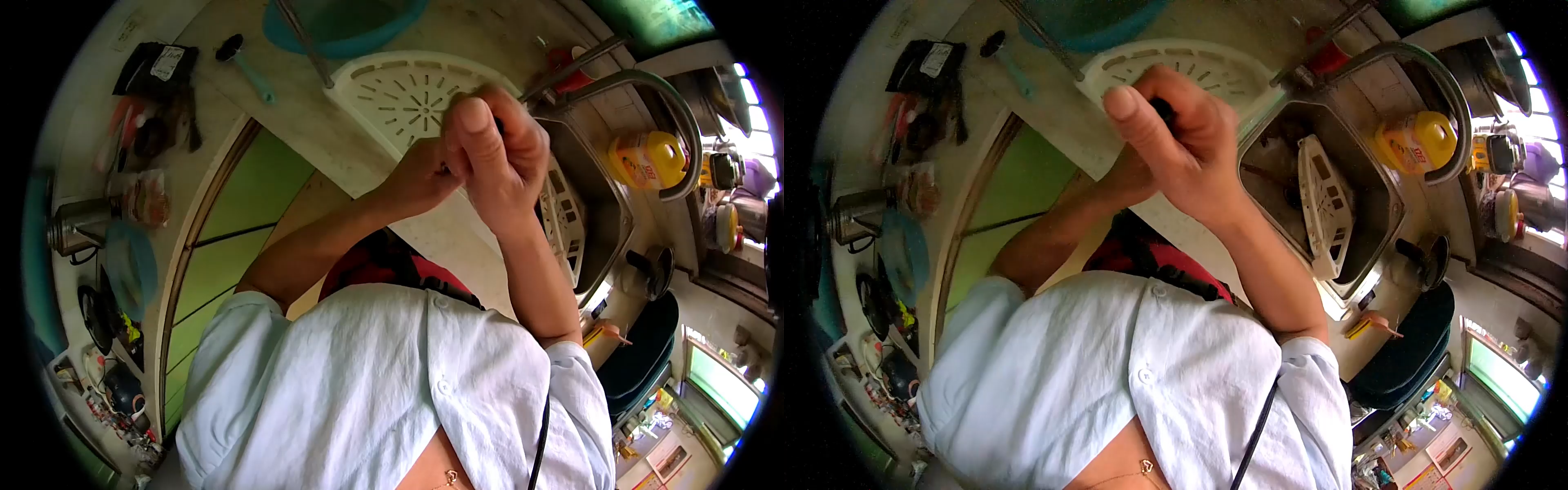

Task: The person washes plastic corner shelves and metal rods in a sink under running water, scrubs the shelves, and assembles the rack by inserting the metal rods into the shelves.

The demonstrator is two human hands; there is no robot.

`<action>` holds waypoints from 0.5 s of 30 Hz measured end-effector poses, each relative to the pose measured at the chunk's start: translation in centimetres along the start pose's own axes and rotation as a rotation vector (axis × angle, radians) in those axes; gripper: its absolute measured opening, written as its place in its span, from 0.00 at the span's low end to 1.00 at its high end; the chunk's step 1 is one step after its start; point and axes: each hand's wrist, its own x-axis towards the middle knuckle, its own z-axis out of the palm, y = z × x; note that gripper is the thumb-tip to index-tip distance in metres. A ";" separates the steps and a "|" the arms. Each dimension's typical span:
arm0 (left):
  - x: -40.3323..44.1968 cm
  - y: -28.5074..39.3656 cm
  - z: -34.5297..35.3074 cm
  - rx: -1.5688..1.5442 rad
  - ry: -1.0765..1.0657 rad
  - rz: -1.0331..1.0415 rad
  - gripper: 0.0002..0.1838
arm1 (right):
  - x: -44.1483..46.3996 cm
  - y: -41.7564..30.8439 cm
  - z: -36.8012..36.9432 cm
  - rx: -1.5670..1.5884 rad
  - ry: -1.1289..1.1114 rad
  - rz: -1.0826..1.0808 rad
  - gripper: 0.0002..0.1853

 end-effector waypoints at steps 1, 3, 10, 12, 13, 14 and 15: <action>0.1 -0.1 0.5 -0.017 0.064 -0.019 0.09 | 0.2 0.3 -0.2 -0.011 -0.028 0.044 0.09; 0.2 -0.2 1.5 -0.053 0.195 -0.053 0.01 | 0.5 0.6 -0.4 -0.018 -0.053 0.096 0.12; 1.0 -3.0 2.1 0.066 0.189 0.232 0.02 | 1.0 0.8 -2.0 0.241 -0.108 0.197 0.17; 1.6 -3.9 2.5 0.127 0.211 0.326 0.05 | 1.0 0.5 -2.2 0.179 -0.142 0.168 0.17; 1.5 -4.2 2.3 0.093 0.167 0.342 0.06 | 1.0 0.4 -2.3 0.116 -0.184 0.141 0.18; 1.4 -4.4 2.1 0.058 0.122 0.358 0.07 | 1.1 0.3 -2.2 0.000 -0.211 0.135 0.15; 1.5 -3.9 1.8 0.023 0.076 0.371 0.09 | 1.2 0.5 -2.3 0.004 -0.202 0.140 0.15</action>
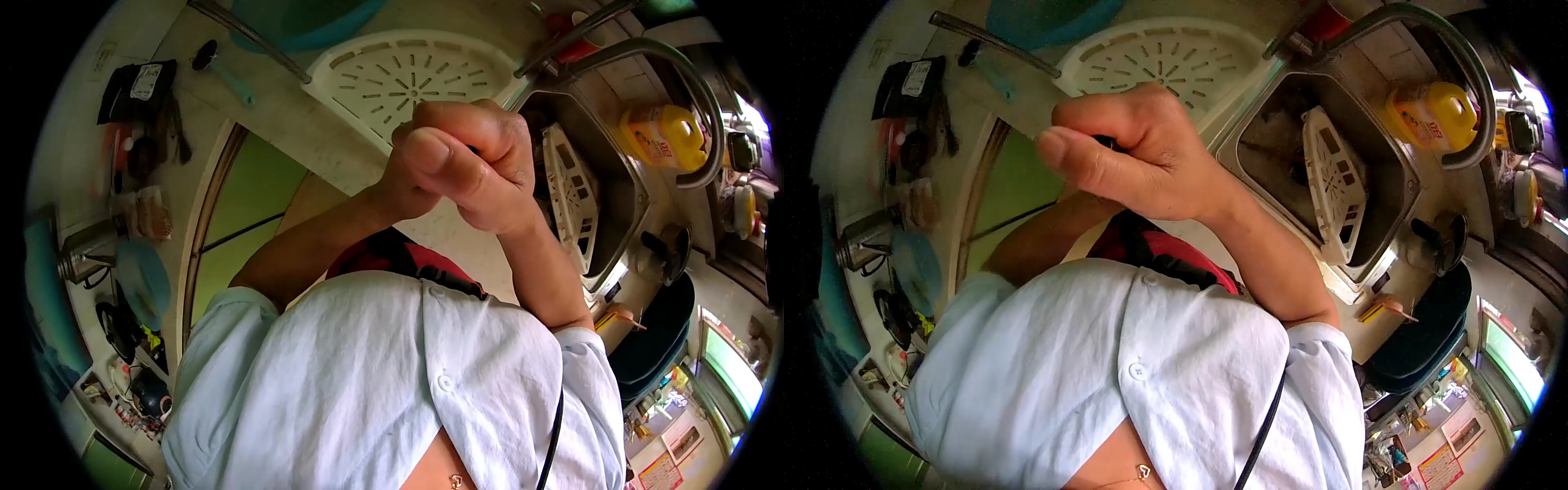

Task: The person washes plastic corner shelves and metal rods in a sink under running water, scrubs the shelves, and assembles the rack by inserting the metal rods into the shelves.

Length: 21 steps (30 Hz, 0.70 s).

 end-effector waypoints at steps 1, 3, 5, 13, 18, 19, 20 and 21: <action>-0.1 0.2 0.2 -0.114 0.021 -0.074 0.09 | 0.0 0.2 -0.1 0.056 -0.036 -0.005 0.14; -0.4 -0.3 0.5 -0.227 0.046 -0.154 0.10 | 0.1 0.0 -1.1 0.101 -0.164 0.057 0.13; -0.7 -1.1 0.7 -0.213 0.044 -0.106 0.09 | 0.3 0.2 -1.1 0.104 -0.172 0.044 0.13; 1.2 1.1 0.3 -0.101 0.108 0.013 0.09 | -0.6 0.8 -0.5 0.064 -0.048 0.046 0.15; -1.7 1.2 -0.7 -0.313 0.032 -0.375 0.13 | -3.2 0.7 -1.1 -0.180 0.072 -0.154 0.22; -2.0 1.2 -1.4 -0.100 -0.121 -0.440 0.17 | -4.9 1.5 -2.6 -0.193 0.109 -0.105 0.27; -2.1 1.0 -2.0 0.121 -0.268 -0.493 0.21 | -6.9 2.5 -4.1 -0.413 0.230 0.018 0.26; -2.6 0.7 -2.5 0.177 -0.324 -0.479 0.32 | -9.1 3.6 -5.8 -0.626 0.349 0.142 0.26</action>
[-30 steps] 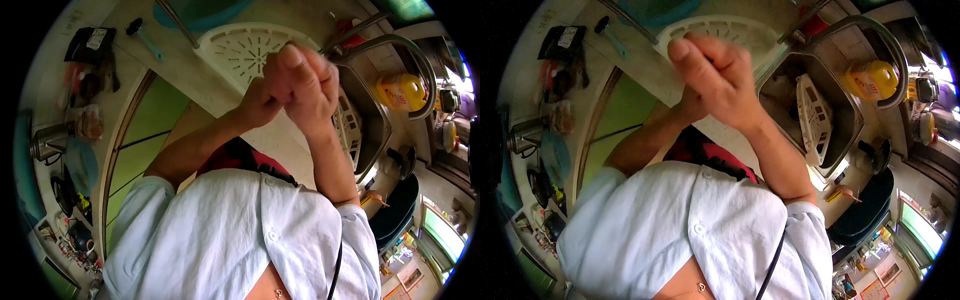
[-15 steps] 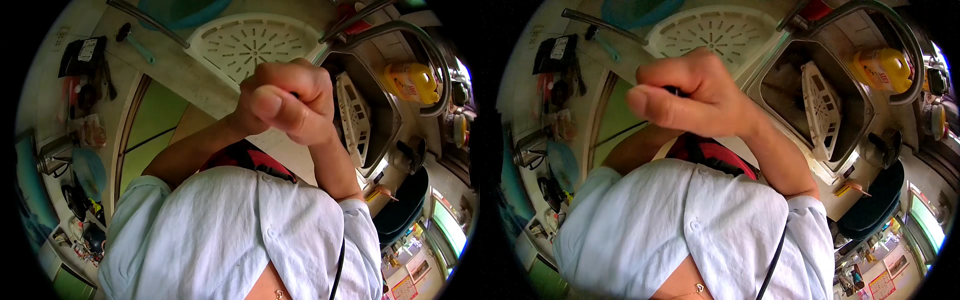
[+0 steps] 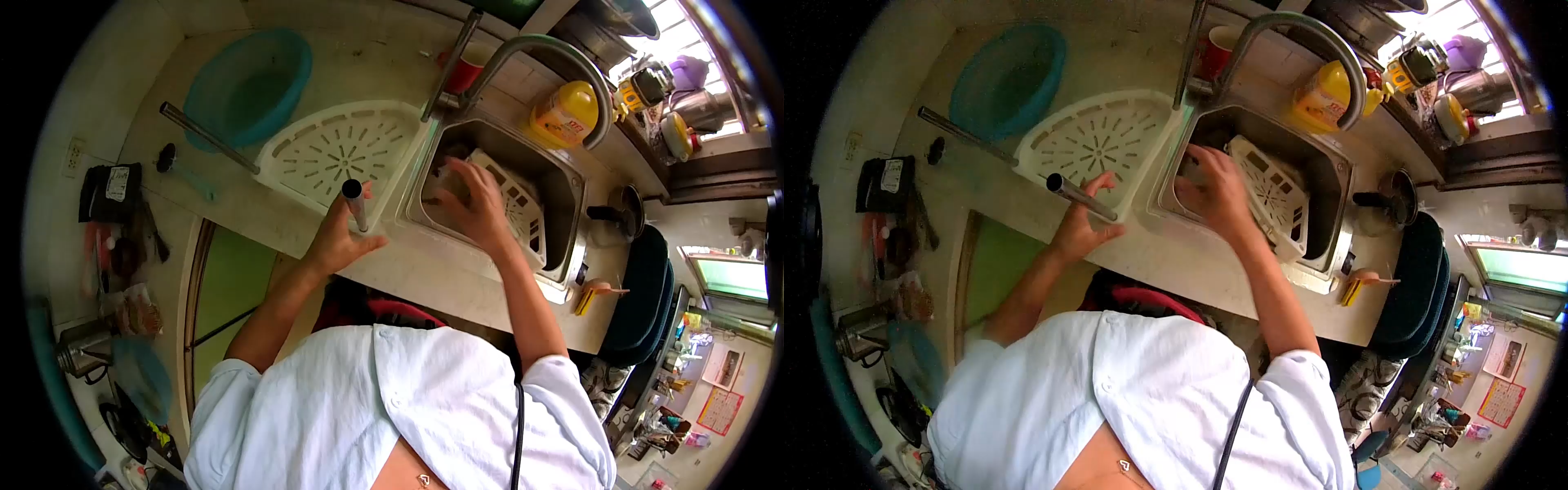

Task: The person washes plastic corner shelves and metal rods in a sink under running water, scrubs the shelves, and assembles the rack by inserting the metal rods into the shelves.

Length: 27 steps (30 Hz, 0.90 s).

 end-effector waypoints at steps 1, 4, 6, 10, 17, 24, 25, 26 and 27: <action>-0.6 -0.9 -0.2 0.002 0.006 0.014 0.32 | -1.4 2.7 -1.8 -0.447 0.002 0.073 0.27; -2.7 -2.3 -1.0 0.174 0.015 0.084 0.42 | -8.5 13.2 -5.6 -1.098 -0.150 0.462 0.26; -4.2 -4.2 -0.9 0.171 0.109 0.042 0.38 | -11.8 17.0 -6.5 -1.179 -0.138 0.538 0.26; -5.0 -3.4 -2.0 0.134 0.285 -0.119 0.18 | -12.3 14.3 -8.7 -1.077 -0.052 0.548 0.14; -6.5 -0.7 0.4 0.233 0.167 -0.016 0.04 | -15.9 6.3 -19.2 -0.031 0.528 0.602 0.12; -5.2 0.8 4.8 0.030 -0.177 -0.019 0.05 | -23.9 8.2 -19.0 0.766 0.844 0.737 0.09; -4.9 0.9 5.3 0.028 -0.196 -0.011 0.05 | -24.9 8.8 -18.5 0.890 0.869 0.743 0.09; -4.5 1.1 5.8 -0.006 -0.208 -0.067 0.07 | -25.7 9.4 -18.1 0.933 0.854 0.770 0.07; -4.2 1.1 6.2 -0.038 -0.219 -0.122 0.09 | -25.9 8.8 -17.6 1.014 0.857 0.780 0.07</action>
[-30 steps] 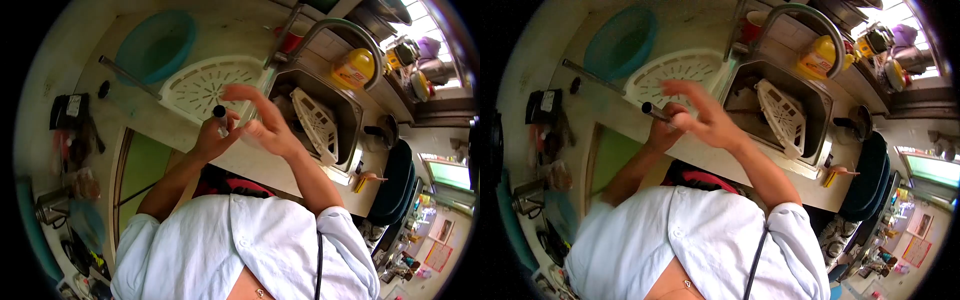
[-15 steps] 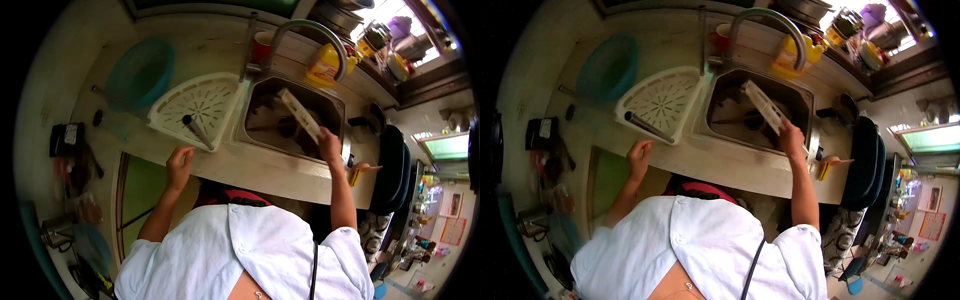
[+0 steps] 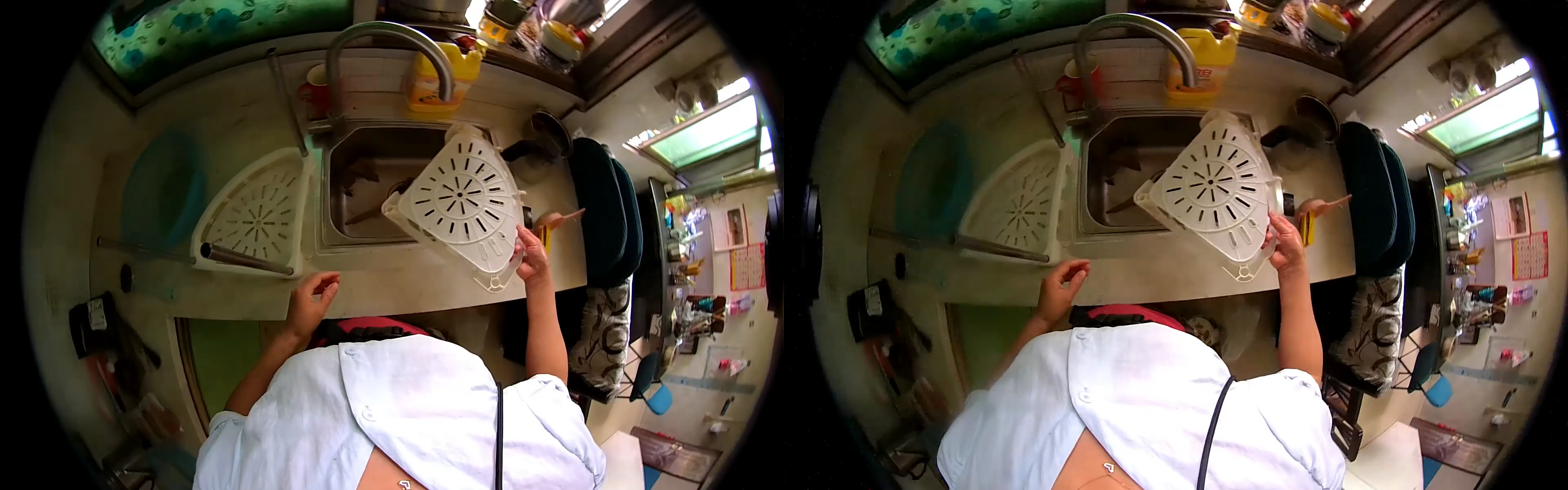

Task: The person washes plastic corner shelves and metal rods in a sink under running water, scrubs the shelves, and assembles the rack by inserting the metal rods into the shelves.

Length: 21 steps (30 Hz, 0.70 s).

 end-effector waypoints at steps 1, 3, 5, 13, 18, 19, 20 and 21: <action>0.5 -0.5 0.4 0.004 -0.018 0.005 0.09 | -0.5 0.6 -0.3 0.012 0.005 -0.011 0.07; 2.0 -1.7 1.3 -0.245 -0.059 -0.108 0.12 | -1.3 1.5 -0.8 0.034 0.019 -0.026 0.07; 3.2 -2.0 2.0 -0.233 -0.090 -0.111 0.13 | -1.8 2.0 -1.2 0.086 -0.057 0.034 0.07; 6.3 -0.3 3.6 -0.275 -0.139 -0.030 0.15 | -4.9 2.0 1.3 -0.037 0.089 -0.108 0.07; 7.8 2.0 3.3 -0.270 -0.143 0.033 0.15 | -8.1 0.3 2.5 -0.149 0.010 -0.200 0.09; 8.1 2.9 3.4 -0.271 -0.139 0.033 0.15 | -9.0 -0.1 3.4 -0.185 0.022 -0.234 0.11; 8.3 3.9 3.5 -0.310 -0.164 0.027 0.15 | -9.5 -0.4 4.1 -0.187 0.017 -0.231 0.11; 8.4 4.8 3.5 -0.348 -0.190 0.021 0.16 | -10.1 -0.4 4.7 -0.323 0.018 -0.319 0.12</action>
